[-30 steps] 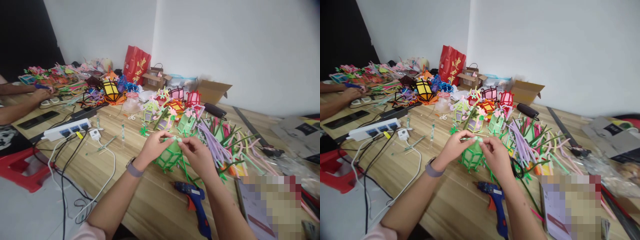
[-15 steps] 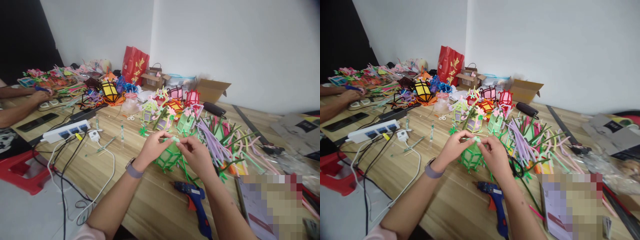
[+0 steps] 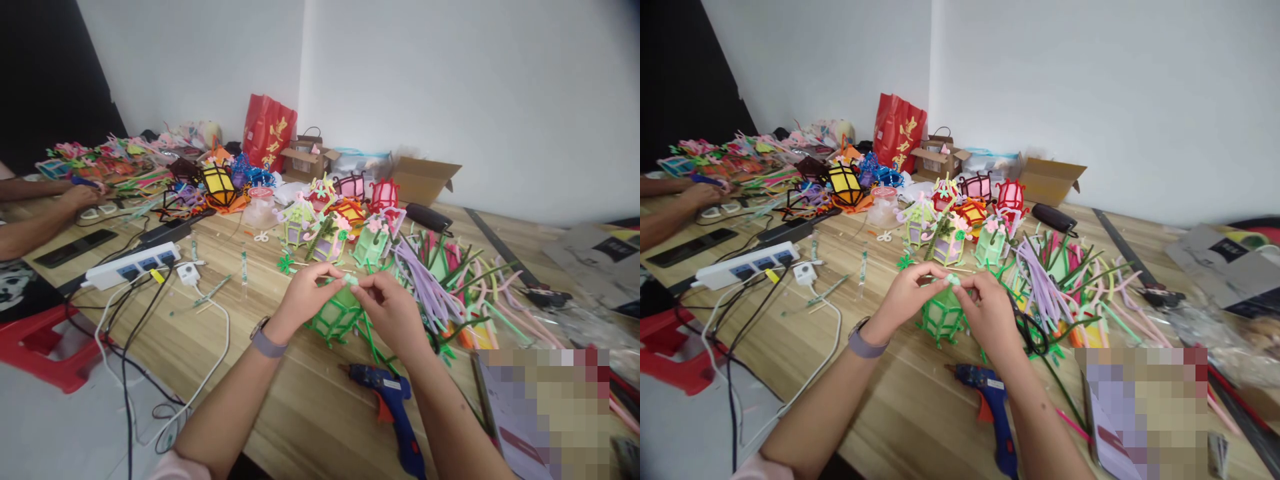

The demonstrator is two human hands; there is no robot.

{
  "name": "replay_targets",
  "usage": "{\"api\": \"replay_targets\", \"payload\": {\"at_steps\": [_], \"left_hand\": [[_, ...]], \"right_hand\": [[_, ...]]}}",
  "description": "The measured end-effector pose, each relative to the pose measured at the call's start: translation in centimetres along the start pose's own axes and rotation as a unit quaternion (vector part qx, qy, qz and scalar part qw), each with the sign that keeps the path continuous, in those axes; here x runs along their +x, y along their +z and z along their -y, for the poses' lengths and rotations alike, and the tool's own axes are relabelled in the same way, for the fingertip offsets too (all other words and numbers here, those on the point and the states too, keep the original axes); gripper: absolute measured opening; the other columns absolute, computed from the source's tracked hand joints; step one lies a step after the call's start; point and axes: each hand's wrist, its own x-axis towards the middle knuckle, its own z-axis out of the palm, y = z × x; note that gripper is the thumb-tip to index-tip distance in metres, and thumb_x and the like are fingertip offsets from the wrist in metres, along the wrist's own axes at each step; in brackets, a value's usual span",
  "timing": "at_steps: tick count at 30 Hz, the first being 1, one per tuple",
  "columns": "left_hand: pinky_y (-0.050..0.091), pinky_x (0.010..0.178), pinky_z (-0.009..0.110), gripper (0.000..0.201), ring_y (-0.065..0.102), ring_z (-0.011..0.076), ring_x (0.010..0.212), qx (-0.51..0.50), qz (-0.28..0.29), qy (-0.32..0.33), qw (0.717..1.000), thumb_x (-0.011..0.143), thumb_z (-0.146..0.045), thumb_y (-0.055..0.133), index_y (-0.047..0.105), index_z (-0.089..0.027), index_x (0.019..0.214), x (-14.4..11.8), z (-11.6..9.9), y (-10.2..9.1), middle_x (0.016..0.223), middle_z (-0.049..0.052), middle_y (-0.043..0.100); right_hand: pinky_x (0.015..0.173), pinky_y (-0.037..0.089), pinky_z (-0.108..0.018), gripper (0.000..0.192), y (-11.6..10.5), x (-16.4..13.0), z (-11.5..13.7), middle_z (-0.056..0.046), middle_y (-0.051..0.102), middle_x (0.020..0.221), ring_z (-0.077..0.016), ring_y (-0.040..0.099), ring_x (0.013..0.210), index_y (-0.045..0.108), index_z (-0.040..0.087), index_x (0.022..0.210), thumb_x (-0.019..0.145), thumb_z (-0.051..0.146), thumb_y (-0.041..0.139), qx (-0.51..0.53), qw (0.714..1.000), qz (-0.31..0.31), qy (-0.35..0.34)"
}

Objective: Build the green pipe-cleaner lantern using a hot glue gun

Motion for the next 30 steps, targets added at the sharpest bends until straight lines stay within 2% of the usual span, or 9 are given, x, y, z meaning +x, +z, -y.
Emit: {"api": "replay_targets", "payload": {"at_steps": [23,30], "left_hand": [[0.05,0.089,0.029,0.012,0.066,0.0191,0.101,0.017,0.014,0.018,1.0,0.085,-0.028,0.063,0.068,-0.018,0.081,0.08,0.16,-0.27,0.104,0.006,0.073],[0.049,0.088,0.03,0.011,0.065,0.0194,0.101,0.03,0.012,0.012,0.999,0.085,-0.027,0.063,0.068,-0.018,0.082,0.05,-0.06,-0.37,0.104,0.006,0.072]], "right_hand": [[0.053,0.035,-0.027,0.019,0.04,0.0,0.28,0.001,0.054,0.063,-0.015,0.047,0.056,0.059,0.022,0.071,0.087,0.031,0.056,0.007,1.0,-0.007,-0.003],[0.052,0.035,-0.028,0.023,-0.02,-0.03,0.34,0.0,0.055,0.064,-0.0148,0.047,0.055,0.062,0.022,0.072,0.087,0.038,0.055,0.007,1.0,0.0,0.014]]}}
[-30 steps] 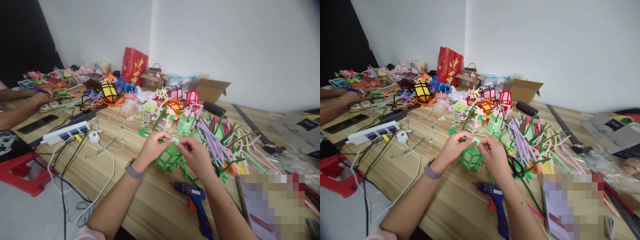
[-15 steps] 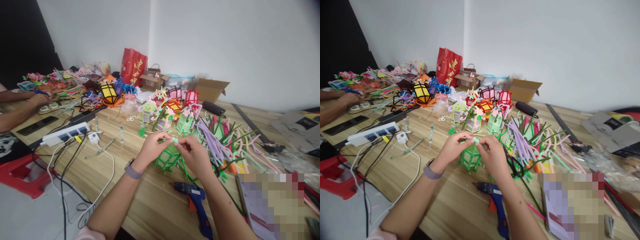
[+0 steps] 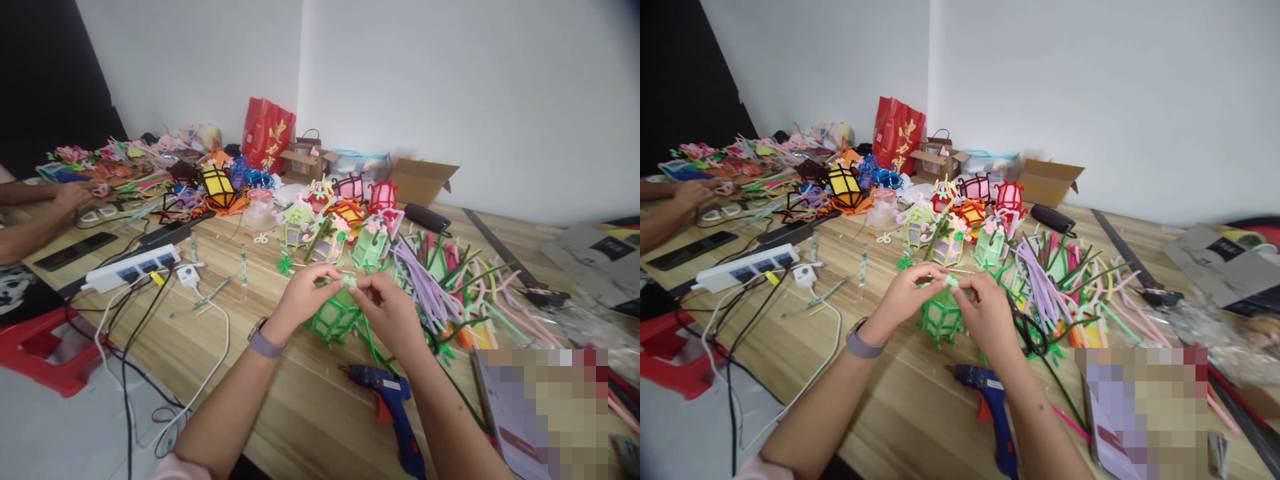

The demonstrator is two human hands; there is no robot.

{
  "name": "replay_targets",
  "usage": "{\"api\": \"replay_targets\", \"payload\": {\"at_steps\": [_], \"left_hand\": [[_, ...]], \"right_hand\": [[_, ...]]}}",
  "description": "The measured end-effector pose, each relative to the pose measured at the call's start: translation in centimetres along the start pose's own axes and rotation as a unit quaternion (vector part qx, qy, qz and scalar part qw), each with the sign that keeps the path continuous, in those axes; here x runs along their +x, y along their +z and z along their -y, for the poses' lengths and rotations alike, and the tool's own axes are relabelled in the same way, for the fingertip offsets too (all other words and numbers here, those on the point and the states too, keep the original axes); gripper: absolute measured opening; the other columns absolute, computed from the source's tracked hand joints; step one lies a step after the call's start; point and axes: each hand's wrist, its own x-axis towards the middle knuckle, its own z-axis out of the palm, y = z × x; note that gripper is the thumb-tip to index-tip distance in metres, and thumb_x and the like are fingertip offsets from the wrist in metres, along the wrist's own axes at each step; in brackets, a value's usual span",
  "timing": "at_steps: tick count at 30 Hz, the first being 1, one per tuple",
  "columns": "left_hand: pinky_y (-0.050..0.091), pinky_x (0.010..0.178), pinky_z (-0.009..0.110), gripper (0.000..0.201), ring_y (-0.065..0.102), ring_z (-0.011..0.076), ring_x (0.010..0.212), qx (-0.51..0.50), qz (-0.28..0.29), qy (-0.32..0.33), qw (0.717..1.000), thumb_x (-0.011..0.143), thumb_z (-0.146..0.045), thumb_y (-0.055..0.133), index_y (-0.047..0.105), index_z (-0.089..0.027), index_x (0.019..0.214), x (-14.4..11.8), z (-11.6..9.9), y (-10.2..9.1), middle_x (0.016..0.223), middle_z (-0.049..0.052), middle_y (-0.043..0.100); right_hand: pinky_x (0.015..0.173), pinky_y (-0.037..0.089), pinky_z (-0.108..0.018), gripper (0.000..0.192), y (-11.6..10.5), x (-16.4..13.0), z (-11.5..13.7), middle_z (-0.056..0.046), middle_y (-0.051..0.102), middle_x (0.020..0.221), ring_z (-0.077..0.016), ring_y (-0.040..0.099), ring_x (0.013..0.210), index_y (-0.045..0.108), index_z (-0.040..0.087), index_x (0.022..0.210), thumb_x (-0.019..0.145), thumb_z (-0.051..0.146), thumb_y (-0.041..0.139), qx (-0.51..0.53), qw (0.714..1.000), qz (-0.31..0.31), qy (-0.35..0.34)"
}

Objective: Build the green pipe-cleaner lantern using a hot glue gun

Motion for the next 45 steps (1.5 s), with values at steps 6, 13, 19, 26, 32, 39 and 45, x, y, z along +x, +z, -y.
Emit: {"api": "replay_targets", "payload": {"at_steps": [6,13,19,26,32,39,45], "left_hand": [[0.05,0.088,0.03,0.013,0.066,0.019,0.1,-0.008,0.007,-0.024,1.0,0.082,-0.021,0.063,0.07,-0.018,0.093,-0.11,-0.33,-0.73,0.104,0.006,0.073],[0.053,0.082,0.029,0.02,0.069,0.0183,0.091,-0.055,-0.01,-0.053,0.997,0.087,-0.03,0.058,0.072,-0.016,0.093,-0.03,-0.78,-0.88,0.098,0.006,0.076],[0.052,0.083,0.028,0.015,0.068,0.0181,0.092,-0.047,-0.012,-0.019,0.999,0.085,-0.027,0.061,0.072,-0.017,0.087,0.0,-0.54,-0.63,0.096,0.006,0.075],[0.051,0.087,0.029,0.011,0.067,0.0186,0.094,-0.019,-0.02,0.003,1.0,0.084,-0.023,0.063,0.072,-0.017,0.083,-0.02,-0.57,-0.69,0.096,0.006,0.075],[0.051,0.087,0.03,0.01,0.067,0.0188,0.094,-0.013,-0.021,0.012,1.0,0.084,-0.023,0.064,0.072,-0.018,0.083,0.03,-0.63,-0.67,0.095,0.006,0.075],[0.05,0.089,0.031,0.011,0.067,0.0196,0.096,-0.009,-0.022,0.019,1.0,0.084,-0.024,0.064,0.072,-0.017,0.083,-0.05,-0.57,-0.64,0.096,0.007,0.074],[0.05,0.089,0.031,0.011,0.067,0.0195,0.096,-0.008,-0.022,0.02,1.0,0.085,-0.024,0.063,0.072,-0.017,0.084,-0.09,-0.51,-0.68,0.096,0.007,0.074]], "right_hand": [[0.052,0.037,-0.028,0.027,-0.21,0.01,-0.32,-0.001,0.056,0.065,-0.0144,0.048,0.054,0.068,0.02,0.077,0.086,0.043,0.057,0.009,1.0,0.013,0.016],[0.056,0.041,-0.029,0.031,-0.21,-0.05,-0.26,-0.001,0.057,0.066,-0.0155,0.051,0.057,0.071,0.02,0.084,0.088,0.046,0.055,0.012,1.0,-0.001,0.019],[0.056,0.04,-0.029,0.027,-0.14,0.0,0.09,-0.001,0.057,0.065,-0.0163,0.051,0.058,0.07,0.021,0.081,0.088,0.043,0.056,-0.003,1.0,-0.011,-0.003],[0.056,0.04,-0.029,0.024,0.04,0.03,0.38,0.0,0.055,0.063,-0.0163,0.051,0.058,0.066,0.022,0.076,0.088,0.039,0.055,-0.01,1.0,-0.011,-0.012],[0.056,0.039,-0.029,0.019,0.14,0.03,0.41,0.0,0.054,0.063,-0.0166,0.05,0.059,0.065,0.022,0.076,0.088,0.035,0.056,-0.007,1.0,-0.016,-0.017],[0.056,0.039,-0.029,0.016,0.23,-0.06,0.38,0.001,0.053,0.063,-0.0164,0.05,0.059,0.064,0.022,0.077,0.087,0.031,0.057,-0.005,1.0,-0.015,-0.022],[0.057,0.039,-0.028,0.014,0.19,-0.1,0.49,0.0,0.054,0.065,-0.0164,0.05,0.06,0.063,0.022,0.078,0.087,0.03,0.056,-0.012,0.999,-0.015,-0.027]]}}
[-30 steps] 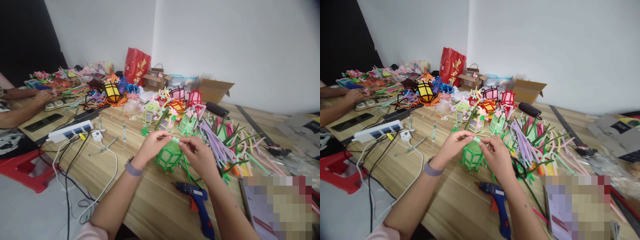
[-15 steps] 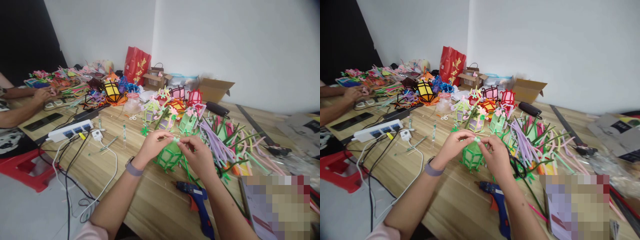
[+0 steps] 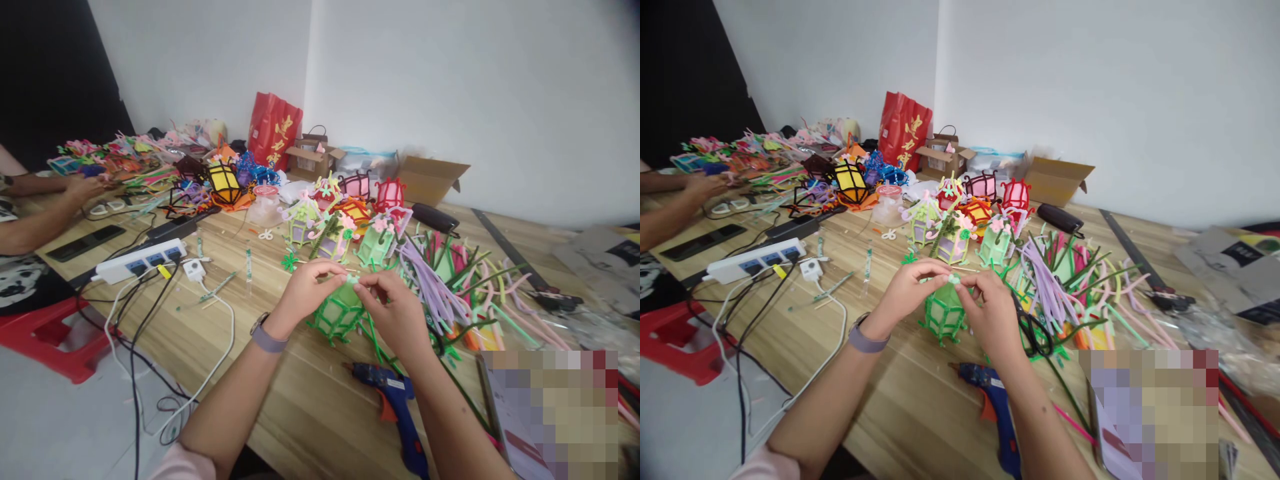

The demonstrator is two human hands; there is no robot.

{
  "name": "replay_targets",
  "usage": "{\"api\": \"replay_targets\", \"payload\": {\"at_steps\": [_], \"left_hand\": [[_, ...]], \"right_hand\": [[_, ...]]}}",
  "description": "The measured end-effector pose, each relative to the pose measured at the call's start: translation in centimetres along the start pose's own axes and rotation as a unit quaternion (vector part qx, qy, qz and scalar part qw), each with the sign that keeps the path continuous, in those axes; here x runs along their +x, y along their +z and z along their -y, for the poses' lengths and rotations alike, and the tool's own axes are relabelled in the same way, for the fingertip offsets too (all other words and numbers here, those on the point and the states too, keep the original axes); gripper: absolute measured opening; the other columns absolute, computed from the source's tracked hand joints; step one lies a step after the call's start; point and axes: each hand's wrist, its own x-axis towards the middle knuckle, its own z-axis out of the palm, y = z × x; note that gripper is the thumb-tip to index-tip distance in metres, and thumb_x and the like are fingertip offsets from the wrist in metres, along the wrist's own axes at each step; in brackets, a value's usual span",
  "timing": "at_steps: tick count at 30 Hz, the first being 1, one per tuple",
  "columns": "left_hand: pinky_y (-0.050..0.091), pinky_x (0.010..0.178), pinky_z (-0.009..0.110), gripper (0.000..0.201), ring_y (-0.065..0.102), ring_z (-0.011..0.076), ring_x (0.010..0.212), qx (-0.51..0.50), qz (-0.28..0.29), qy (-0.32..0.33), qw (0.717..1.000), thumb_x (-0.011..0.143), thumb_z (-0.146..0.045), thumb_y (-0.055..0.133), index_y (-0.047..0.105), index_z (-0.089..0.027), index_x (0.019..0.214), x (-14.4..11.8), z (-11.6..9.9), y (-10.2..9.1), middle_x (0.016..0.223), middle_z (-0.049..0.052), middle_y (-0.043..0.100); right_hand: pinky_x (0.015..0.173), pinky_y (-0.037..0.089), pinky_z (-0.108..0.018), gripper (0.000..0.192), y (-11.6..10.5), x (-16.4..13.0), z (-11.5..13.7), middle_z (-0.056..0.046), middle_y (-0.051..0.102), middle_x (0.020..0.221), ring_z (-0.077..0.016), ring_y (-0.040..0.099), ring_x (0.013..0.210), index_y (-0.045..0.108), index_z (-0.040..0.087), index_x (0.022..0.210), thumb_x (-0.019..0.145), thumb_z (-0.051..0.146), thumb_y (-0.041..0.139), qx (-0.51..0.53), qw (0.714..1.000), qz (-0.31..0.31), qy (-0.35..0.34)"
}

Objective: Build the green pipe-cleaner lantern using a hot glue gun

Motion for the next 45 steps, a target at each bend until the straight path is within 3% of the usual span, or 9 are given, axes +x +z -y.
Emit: {"api": "replay_targets", "payload": {"at_steps": [12,24,28,33,39,45], "left_hand": [[0.05,0.089,0.031,0.011,0.067,0.0193,0.096,0.008,-0.003,0.013,1.0,0.085,-0.023,0.064,0.072,-0.017,0.083,0.0,0.1,0.0,0.095,0.007,0.074],[0.05,0.09,0.031,0.012,0.067,0.0193,0.096,0.025,-0.004,0.024,0.999,0.085,-0.024,0.064,0.073,-0.017,0.083,0.1,0.1,-0.1,0.096,0.007,0.074],[0.05,0.091,0.031,0.012,0.067,0.0192,0.097,0.031,0.0,0.027,0.999,0.086,-0.026,0.063,0.073,-0.019,0.083,0.0,0.1,-0.3,0.097,0.006,0.075],[0.049,0.091,0.032,0.012,0.067,0.0197,0.097,0.036,0.004,0.01,0.999,0.085,-0.025,0.063,0.073,-0.018,0.084,0.1,0.0,-0.6,0.098,0.007,0.075],[0.049,0.092,0.033,0.012,0.067,0.0205,0.1,0.046,0.008,0.004,0.999,0.085,-0.025,0.063,0.073,-0.018,0.085,0.1,0.1,-0.6,0.102,0.007,0.074],[0.048,0.093,0.034,0.013,0.066,0.0207,0.1,0.046,0.017,0.003,0.999,0.085,-0.026,0.062,0.072,-0.017,0.084,0.1,-0.1,-0.7,0.102,0.008,0.074]], "right_hand": [[0.055,0.038,-0.027,0.01,0.1,0.0,0.0,0.001,0.055,0.066,-0.0155,0.05,0.058,0.062,0.021,0.078,0.086,0.025,0.057,0.005,1.0,-0.014,-0.021],[0.055,0.041,-0.028,0.018,0.0,0.1,0.0,-0.002,0.058,0.067,-0.015,0.051,0.058,0.066,0.021,0.077,0.087,0.033,0.057,0.021,1.0,0.011,0.008],[0.06,0.045,-0.029,0.021,-1.2,0.4,-0.9,-0.004,0.065,0.074,-0.0174,0.058,0.066,0.071,0.021,0.081,0.087,0.035,0.056,0.059,0.997,0.041,0.042],[0.06,0.045,-0.031,0.022,-3.6,0.6,-2.6,-0.004,0.068,0.077,-0.0175,0.058,0.064,0.074,0.022,0.087,0.083,0.038,0.059,0.046,0.992,0.019,0.112],[0.064,0.052,-0.031,0.02,-3.5,0.7,-2.8,-0.004,0.073,0.08,-0.019,0.066,0.07,0.072,0.022,0.087,0.078,0.037,0.063,0.122,0.973,0.157,0.121],[0.069,0.053,-0.031,0.02,-2.5,0.7,-2.7,-0.003,0.075,0.082,-0.0189,0.069,0.074,0.073,0.023,0.092,0.08,0.026,0.057,0.125,0.975,0.153,0.1]]}}
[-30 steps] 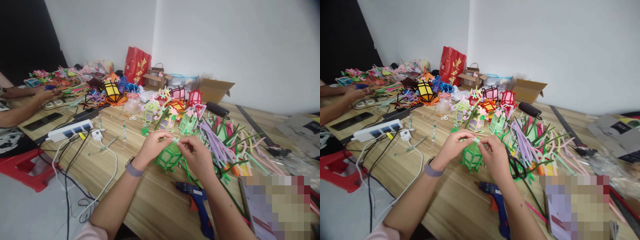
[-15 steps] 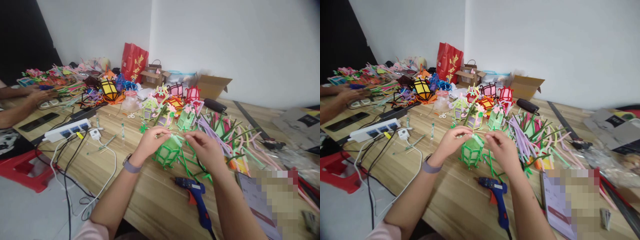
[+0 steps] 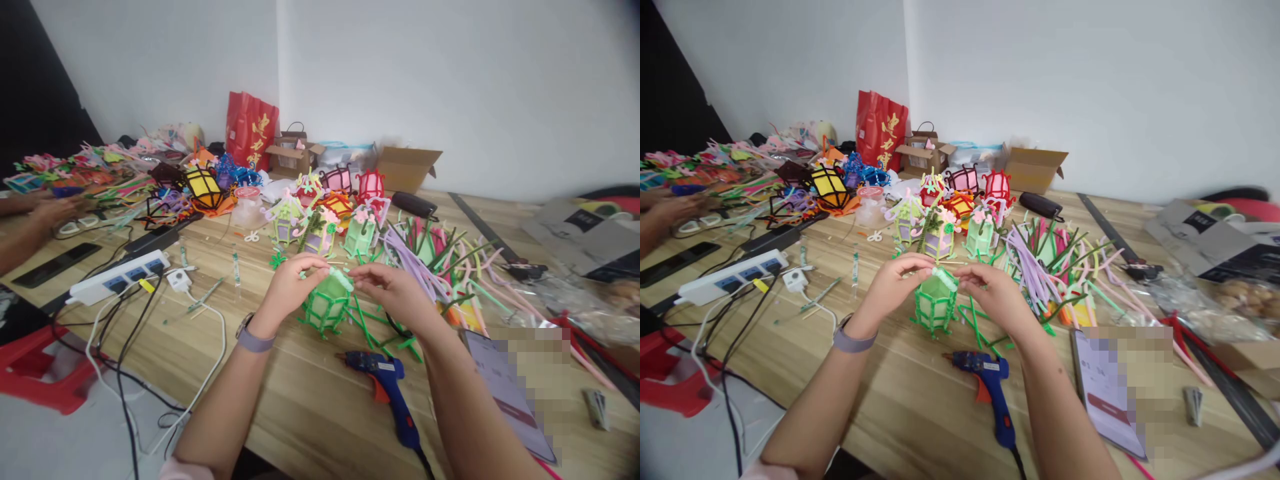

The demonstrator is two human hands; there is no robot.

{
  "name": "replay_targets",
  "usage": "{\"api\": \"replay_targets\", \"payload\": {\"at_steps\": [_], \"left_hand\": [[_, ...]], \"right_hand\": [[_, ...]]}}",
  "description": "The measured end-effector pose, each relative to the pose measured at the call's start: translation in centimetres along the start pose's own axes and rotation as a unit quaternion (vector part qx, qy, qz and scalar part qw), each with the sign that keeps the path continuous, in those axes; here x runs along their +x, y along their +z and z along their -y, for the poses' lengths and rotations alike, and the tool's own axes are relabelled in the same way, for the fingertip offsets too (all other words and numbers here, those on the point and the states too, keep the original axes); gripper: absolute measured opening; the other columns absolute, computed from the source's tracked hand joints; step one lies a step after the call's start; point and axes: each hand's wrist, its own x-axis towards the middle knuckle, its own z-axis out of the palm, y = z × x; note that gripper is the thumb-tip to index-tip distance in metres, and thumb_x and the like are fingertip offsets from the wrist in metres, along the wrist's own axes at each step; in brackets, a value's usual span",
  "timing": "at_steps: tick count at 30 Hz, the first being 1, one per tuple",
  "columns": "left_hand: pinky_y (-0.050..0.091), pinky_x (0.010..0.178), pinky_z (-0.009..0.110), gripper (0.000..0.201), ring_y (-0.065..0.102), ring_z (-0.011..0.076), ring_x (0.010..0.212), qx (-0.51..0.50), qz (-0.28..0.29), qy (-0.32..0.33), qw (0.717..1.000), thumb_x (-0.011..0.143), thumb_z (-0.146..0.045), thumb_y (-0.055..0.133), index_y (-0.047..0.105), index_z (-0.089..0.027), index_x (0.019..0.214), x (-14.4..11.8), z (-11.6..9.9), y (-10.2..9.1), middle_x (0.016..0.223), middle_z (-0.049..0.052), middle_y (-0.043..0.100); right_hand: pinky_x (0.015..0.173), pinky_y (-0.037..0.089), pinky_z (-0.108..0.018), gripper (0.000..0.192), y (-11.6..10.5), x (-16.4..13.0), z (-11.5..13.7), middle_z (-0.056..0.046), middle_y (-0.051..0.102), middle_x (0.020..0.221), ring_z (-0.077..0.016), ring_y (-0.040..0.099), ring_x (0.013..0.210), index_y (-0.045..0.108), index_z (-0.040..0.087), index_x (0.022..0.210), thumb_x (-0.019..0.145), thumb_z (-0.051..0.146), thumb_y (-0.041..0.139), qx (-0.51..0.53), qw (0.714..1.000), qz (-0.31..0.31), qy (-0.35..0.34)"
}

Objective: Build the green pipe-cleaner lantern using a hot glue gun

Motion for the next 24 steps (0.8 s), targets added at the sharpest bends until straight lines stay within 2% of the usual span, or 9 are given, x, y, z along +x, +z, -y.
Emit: {"api": "replay_targets", "payload": {"at_steps": [6,14,24], "left_hand": [[0.048,0.094,0.033,0.014,0.066,0.0204,0.101,0.013,0.004,0.004,1.0,0.085,-0.026,0.061,0.072,-0.018,0.085,0.0,-0.1,-0.1,0.103,0.008,0.073],[0.049,0.094,0.034,0.014,0.066,0.0209,0.101,0.019,0.005,0.008,1.0,0.086,-0.026,0.061,0.072,-0.019,0.085,0.0,-0.3,-0.1,0.102,0.008,0.074],[0.049,0.091,0.032,0.013,0.066,0.0203,0.099,0.015,0.009,0.011,1.0,0.086,-0.025,0.06,0.072,-0.018,0.084,0.0,-0.3,-0.1,0.101,0.008,0.074]], "right_hand": [[0.068,0.052,-0.03,0.015,0.7,0.2,0.0,-0.003,0.075,0.081,-0.0177,0.067,0.073,0.071,0.021,0.082,0.08,0.025,0.057,-0.013,0.999,-0.018,-0.033],[0.069,0.052,-0.03,0.013,1.0,0.2,0.2,-0.003,0.074,0.08,-0.0165,0.067,0.071,0.069,0.02,0.081,0.08,0.023,0.056,-0.005,0.999,-0.025,-0.024],[0.062,0.052,-0.029,0.014,1.1,0.2,0.3,-0.003,0.073,0.075,-0.0164,0.067,0.066,0.067,0.02,0.083,0.079,0.024,0.054,0.001,1.0,-0.018,-0.016]]}}
